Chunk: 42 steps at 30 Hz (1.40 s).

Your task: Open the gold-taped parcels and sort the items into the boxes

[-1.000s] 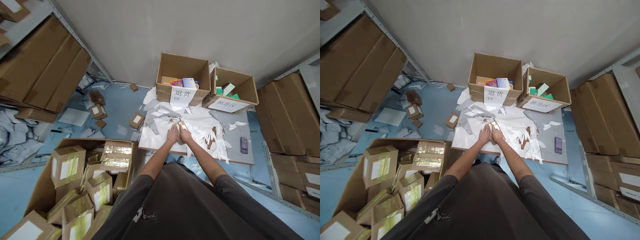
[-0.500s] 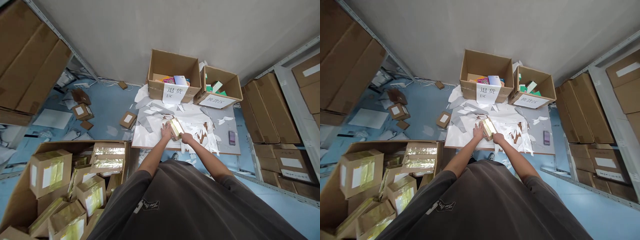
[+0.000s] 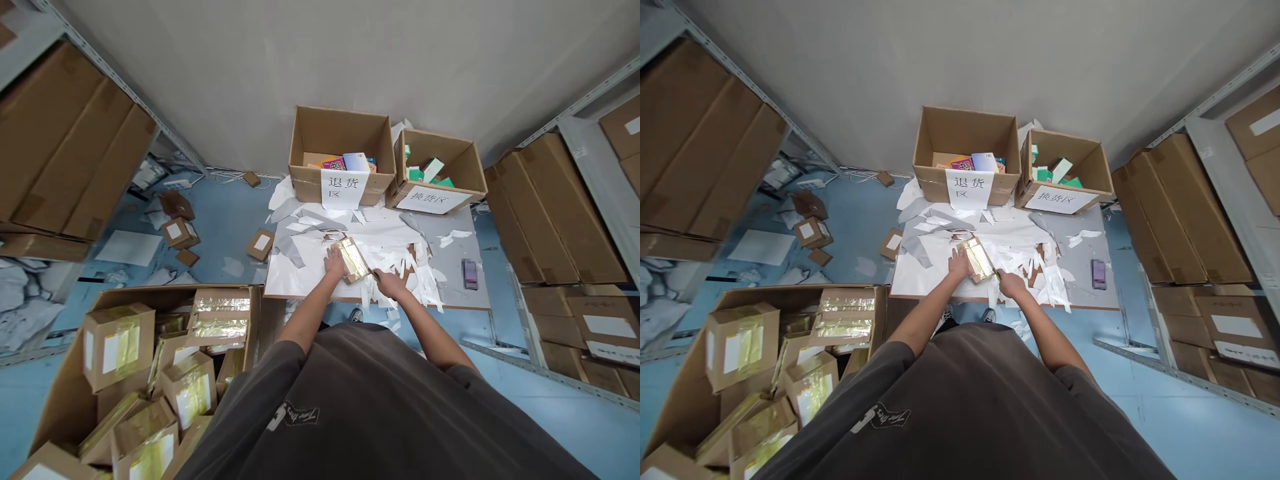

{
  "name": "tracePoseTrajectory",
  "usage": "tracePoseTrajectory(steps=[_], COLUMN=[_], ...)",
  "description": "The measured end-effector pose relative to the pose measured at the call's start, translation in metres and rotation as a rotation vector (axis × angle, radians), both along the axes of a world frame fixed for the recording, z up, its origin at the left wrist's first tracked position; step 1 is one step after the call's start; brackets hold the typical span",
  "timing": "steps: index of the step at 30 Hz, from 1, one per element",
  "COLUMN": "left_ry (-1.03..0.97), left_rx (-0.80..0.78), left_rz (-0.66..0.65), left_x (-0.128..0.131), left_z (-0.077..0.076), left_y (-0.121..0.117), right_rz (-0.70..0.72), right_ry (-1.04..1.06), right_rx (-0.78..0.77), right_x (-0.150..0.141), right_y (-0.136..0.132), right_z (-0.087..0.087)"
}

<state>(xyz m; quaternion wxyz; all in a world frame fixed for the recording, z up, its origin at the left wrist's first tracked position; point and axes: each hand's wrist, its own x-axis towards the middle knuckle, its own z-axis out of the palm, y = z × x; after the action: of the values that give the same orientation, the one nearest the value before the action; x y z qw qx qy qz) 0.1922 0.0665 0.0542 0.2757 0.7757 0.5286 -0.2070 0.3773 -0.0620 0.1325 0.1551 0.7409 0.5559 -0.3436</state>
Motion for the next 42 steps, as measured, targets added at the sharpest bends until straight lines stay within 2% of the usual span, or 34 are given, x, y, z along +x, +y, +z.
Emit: tracePoseTrajectory(steps=[3, 8, 10, 13, 15, 20, 25, 29, 36, 42], left_ry=[0.021, 0.098, -0.015, -0.189, -0.178, -0.149, -0.128, -0.086, -0.040, -0.033], left_rx=[0.063, 0.166, 0.203, 0.134, 0.096, 0.139, 0.152, 0.123, 0.092, 0.093], left_rz=[0.004, 0.052, -0.072, -0.358, -0.404, -0.335, -0.304, -0.302, -0.279, -0.269], left_x=[0.006, 0.004, 0.002, 0.003, 0.007, 0.011, 0.008, 0.012, 0.016, 0.018], left_z=[0.000, 0.003, 0.006, 0.011, 0.012, 0.012, 0.013, 0.015, 0.011, 0.008], left_y=[-0.013, -0.047, -0.054, -0.053, -0.049, -0.044, -0.050, -0.050, -0.047, -0.046], right_rz=[-0.218, -0.479, -0.537, -0.539, -0.500, -0.422, -0.390, -0.198, 0.003, -0.067], right_ry=[0.023, 0.113, 0.128, 0.139, 0.146, 0.186, 0.334, 0.511, 0.307, 0.399], right_rx=[0.151, 0.202, 0.210, 0.233, 0.251, 0.250, 0.311, 0.149, 0.100, 0.039], right_x=[0.008, -0.006, -0.008, -0.005, -0.002, 0.000, 0.020, 0.040, 0.047, 0.046], right_y=[-0.002, 0.016, 0.021, 0.026, 0.030, 0.038, 0.018, -0.006, -0.018, -0.026], right_z=[-0.023, -0.073, -0.087, -0.100, -0.104, -0.104, -0.090, -0.077, -0.071, -0.068])
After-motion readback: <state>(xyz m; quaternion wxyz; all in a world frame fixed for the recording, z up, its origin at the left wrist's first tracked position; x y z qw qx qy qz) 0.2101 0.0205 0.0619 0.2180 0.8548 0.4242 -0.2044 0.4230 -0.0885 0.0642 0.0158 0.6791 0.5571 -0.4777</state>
